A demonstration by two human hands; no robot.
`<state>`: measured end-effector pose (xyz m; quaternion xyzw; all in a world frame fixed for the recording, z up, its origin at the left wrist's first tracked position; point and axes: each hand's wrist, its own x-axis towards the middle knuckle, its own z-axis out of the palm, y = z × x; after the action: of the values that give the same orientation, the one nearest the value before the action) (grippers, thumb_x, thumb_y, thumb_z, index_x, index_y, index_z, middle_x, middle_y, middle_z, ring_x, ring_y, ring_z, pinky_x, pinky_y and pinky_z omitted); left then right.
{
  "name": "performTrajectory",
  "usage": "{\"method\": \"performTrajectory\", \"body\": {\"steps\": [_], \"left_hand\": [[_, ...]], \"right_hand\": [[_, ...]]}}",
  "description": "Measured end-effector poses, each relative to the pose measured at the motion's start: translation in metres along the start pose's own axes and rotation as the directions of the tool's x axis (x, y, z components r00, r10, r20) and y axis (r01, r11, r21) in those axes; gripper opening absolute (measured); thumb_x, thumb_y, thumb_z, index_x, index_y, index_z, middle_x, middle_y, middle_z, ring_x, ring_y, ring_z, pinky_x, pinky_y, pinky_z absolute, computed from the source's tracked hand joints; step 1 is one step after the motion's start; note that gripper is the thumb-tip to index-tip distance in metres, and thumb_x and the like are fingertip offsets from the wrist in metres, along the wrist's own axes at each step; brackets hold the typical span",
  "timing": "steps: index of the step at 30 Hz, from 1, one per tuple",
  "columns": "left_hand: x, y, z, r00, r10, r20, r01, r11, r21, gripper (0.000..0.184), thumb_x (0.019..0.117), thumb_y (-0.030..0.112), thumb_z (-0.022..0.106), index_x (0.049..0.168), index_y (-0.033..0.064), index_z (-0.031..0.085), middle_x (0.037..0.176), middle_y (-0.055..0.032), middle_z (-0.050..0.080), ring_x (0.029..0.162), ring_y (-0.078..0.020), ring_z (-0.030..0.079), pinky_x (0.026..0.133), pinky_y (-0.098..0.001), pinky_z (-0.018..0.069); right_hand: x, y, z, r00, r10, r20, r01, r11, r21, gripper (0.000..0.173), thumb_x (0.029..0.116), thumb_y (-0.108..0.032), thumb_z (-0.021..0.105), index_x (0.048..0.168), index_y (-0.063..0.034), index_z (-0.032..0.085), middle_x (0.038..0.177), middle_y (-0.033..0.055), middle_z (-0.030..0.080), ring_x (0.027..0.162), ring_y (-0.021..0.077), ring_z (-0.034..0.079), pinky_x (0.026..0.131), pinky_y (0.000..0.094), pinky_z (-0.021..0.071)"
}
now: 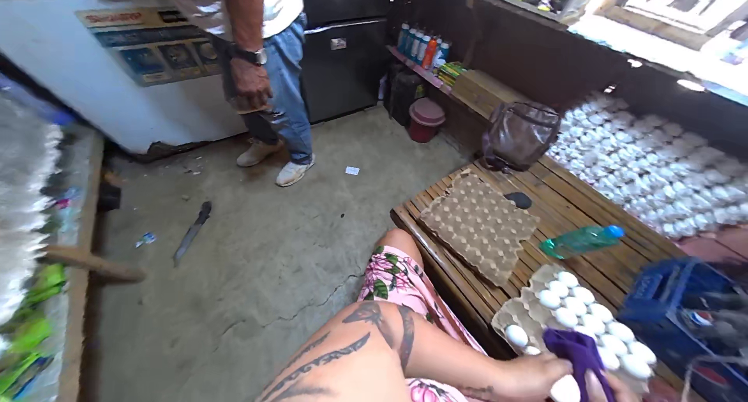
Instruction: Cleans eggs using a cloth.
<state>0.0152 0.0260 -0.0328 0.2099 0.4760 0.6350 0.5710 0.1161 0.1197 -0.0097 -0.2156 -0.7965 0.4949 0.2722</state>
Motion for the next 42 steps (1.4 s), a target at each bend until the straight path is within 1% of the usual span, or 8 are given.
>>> {"method": "performTrajectory", "body": {"steps": [3,5,9,17,24,29,33,42], "left_hand": [[-0.001,0.001,0.002,0.998,-0.05,-0.048,0.047,0.996,-0.079,0.054,0.1096,0.045,0.027,0.137,0.0045,0.049,0.103,-0.0126,0.058,0.079,-0.0187,0.055,0.069,-0.0366,0.0478],[0.002,0.001,0.005,0.98,-0.121,-0.158,0.087,0.975,-0.205,0.049,0.1098,0.047,0.024,0.112,0.011,0.056,0.079,0.0009,0.057,0.062,-0.0079,0.052,0.057,-0.0262,0.046],[-0.002,0.004,0.007,0.971,-0.162,-0.177,0.077,0.909,-0.409,0.046,0.1115,0.036,0.02,0.115,0.0102,0.059,0.093,-0.0046,0.069,0.087,-0.0159,0.067,0.078,-0.0376,0.0568],[0.006,-0.004,0.007,0.964,-0.263,-0.028,0.256,0.956,-0.146,0.058,0.1099,0.05,0.018,0.099,0.0114,0.06,0.071,-0.0011,0.06,0.061,-0.0111,0.057,0.058,-0.0272,0.0487],[0.0,0.002,0.01,0.961,-0.182,-0.207,0.078,0.899,-0.43,0.04,0.1123,0.029,0.022,0.113,0.0075,0.056,0.089,-0.0096,0.069,0.081,-0.0201,0.069,0.072,-0.0376,0.0586],[0.001,-0.002,0.009,0.981,-0.189,-0.04,0.178,0.964,-0.196,0.058,0.111,0.044,0.01,0.121,0.0085,0.055,0.091,-0.0075,0.07,0.079,-0.0172,0.069,0.071,-0.0337,0.058],[0.003,-0.004,0.009,0.981,-0.193,0.02,0.194,0.973,-0.125,0.057,0.1099,0.048,0.015,0.092,0.0144,0.058,0.064,0.0025,0.053,0.053,-0.0069,0.047,0.05,-0.0222,0.0405],[0.004,-0.008,0.007,0.984,-0.129,-0.12,0.09,0.954,-0.286,0.046,0.1119,0.032,0.018,0.115,0.0069,0.056,0.088,-0.0095,0.071,0.078,-0.0194,0.071,0.069,-0.036,0.0593]], "right_hand": [[-0.007,0.009,0.002,0.998,0.021,-0.054,-0.021,1.0,-0.005,0.036,0.1027,-0.012,0.046,0.121,0.0188,0.049,0.125,0.0197,0.055,0.119,0.0049,0.053,0.104,0.0239,0.045],[-0.013,0.02,0.008,0.987,-0.155,-0.044,0.149,0.982,-0.117,0.031,0.1016,-0.022,0.053,0.115,0.0054,0.06,0.13,0.0192,0.055,0.128,0.0118,0.05,0.109,0.029,0.043],[-0.013,0.033,0.012,0.897,-0.43,0.106,0.439,0.833,-0.338,0.025,0.1031,-0.045,0.053,0.109,-0.024,0.065,0.14,0.0069,0.056,0.14,0.0197,0.046,0.116,0.0413,0.0398],[-0.01,0.029,0.0,0.984,0.158,-0.085,-0.151,0.985,0.085,0.033,0.1029,-0.025,0.049,0.119,0.0025,0.06,0.124,0.0157,0.06,0.12,0.017,0.057,0.105,0.0333,0.0471],[-0.021,0.029,0.004,0.925,-0.354,0.139,0.38,0.863,-0.333,0.026,0.1037,-0.036,0.054,0.116,-0.0173,0.068,0.144,0.0166,0.054,0.141,0.0315,0.046,0.116,0.05,0.0388],[-0.013,0.025,-0.004,0.992,-0.128,0.002,0.127,0.984,-0.122,0.033,0.1014,-0.031,0.057,0.114,-0.0033,0.069,0.137,0.0219,0.057,0.132,0.0277,0.053,0.11,0.0429,0.0442],[-0.009,0.026,-0.006,0.99,0.121,-0.076,-0.113,0.989,0.094,0.036,0.1033,-0.024,0.049,0.121,0.0037,0.064,0.129,0.0175,0.061,0.125,0.019,0.056,0.109,0.0355,0.0447],[-0.016,0.027,0.002,0.939,-0.339,0.059,0.34,0.883,-0.323,0.024,0.1024,-0.034,0.057,0.115,-0.018,0.069,0.14,0.0158,0.057,0.136,0.0292,0.05,0.113,0.0473,0.0428]]}}
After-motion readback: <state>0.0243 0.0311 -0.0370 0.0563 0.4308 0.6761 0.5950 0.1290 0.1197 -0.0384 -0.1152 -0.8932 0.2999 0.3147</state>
